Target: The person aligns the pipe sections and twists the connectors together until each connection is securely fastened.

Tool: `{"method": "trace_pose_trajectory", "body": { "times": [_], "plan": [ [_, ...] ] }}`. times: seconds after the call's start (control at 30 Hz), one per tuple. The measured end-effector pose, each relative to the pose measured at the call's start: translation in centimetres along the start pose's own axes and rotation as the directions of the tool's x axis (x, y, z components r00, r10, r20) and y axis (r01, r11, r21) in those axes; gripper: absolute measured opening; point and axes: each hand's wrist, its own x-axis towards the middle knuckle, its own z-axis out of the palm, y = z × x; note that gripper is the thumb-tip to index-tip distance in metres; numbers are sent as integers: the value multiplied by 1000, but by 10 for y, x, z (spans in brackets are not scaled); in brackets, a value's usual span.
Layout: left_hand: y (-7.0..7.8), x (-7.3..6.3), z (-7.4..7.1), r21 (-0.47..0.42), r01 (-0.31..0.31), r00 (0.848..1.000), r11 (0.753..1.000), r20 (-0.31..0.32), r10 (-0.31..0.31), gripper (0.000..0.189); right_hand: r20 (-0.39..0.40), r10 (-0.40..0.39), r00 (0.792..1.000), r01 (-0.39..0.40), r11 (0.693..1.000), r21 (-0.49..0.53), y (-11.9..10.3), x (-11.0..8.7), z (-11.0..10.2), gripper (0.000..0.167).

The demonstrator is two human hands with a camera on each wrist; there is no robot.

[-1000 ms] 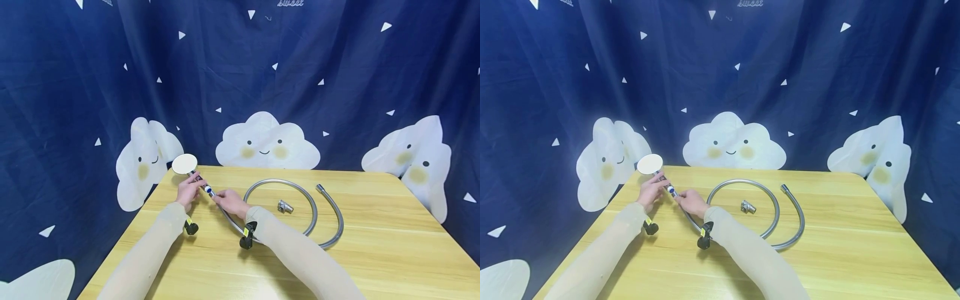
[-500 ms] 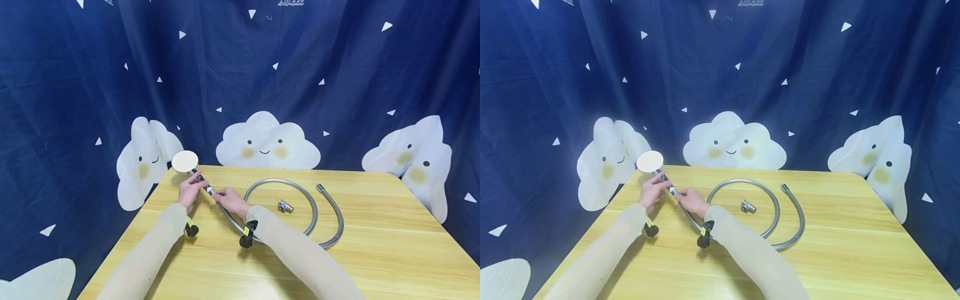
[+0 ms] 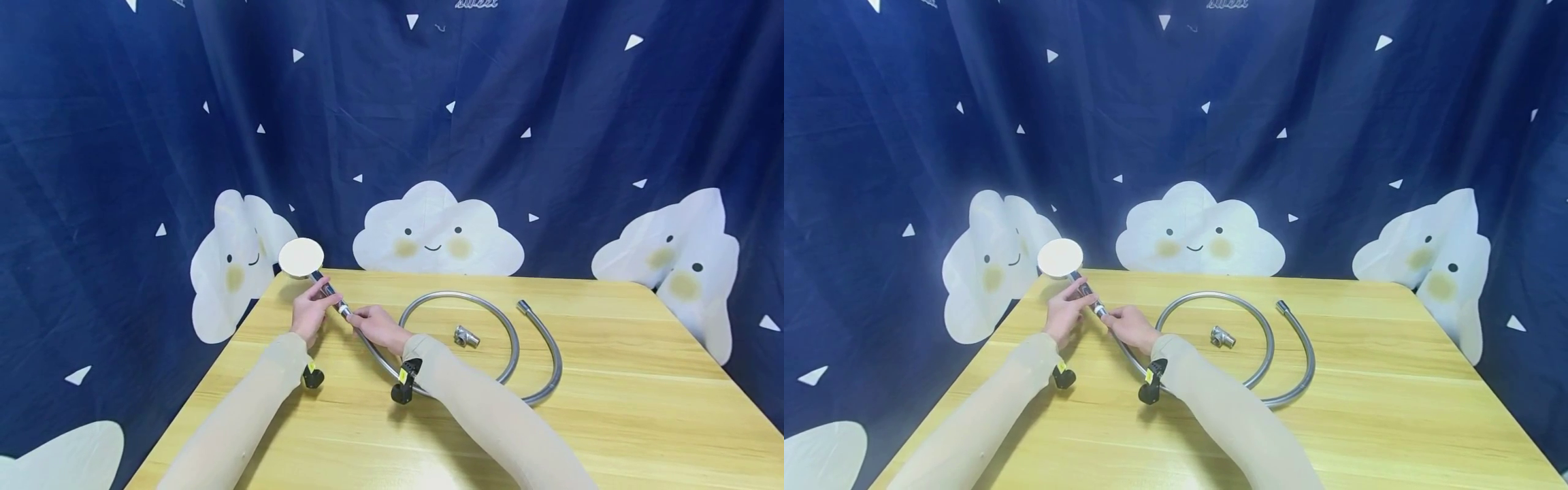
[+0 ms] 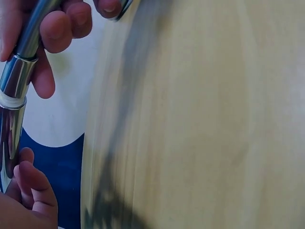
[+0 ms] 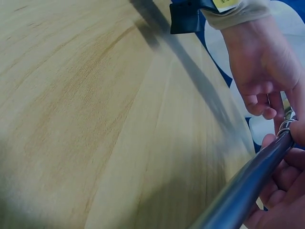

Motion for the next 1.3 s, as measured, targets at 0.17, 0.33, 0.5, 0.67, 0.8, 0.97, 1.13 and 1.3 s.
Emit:
{"method": "trace_pose_trajectory", "body": {
  "times": [0.17,0.33,0.5,0.67,0.8,0.97,1.13,1.3],
  "plan": [
    [0,-4,1,38,-69,997,997,-28,70,58,-2,1,1000,-1,1000,8,1,1,2,35],
    [2,-6,2,59,-101,994,993,-47,103,57,3,14,1000,-15,999,29,0,0,3,37],
    [3,-8,5,48,-106,992,993,-64,109,56,-12,31,999,-30,997,77,0,0,2,37],
    [2,-9,7,21,-103,992,994,-65,104,56,-49,68,996,-61,988,141,1,-1,1,33],
    [-1,-8,8,18,-117,991,993,-69,118,55,-60,89,994,-78,985,154,0,-2,0,34],
    [1,-9,8,34,-126,988,991,-84,128,56,-53,90,995,-81,985,151,-1,-2,0,35],
    [2,-9,7,51,-134,986,990,-89,138,57,-56,95,994,-85,985,152,-1,-2,1,32],
    [2,-10,7,56,-138,987,989,-79,143,56,-54,122,991,-110,977,184,-1,-1,0,34]
  ]
}}
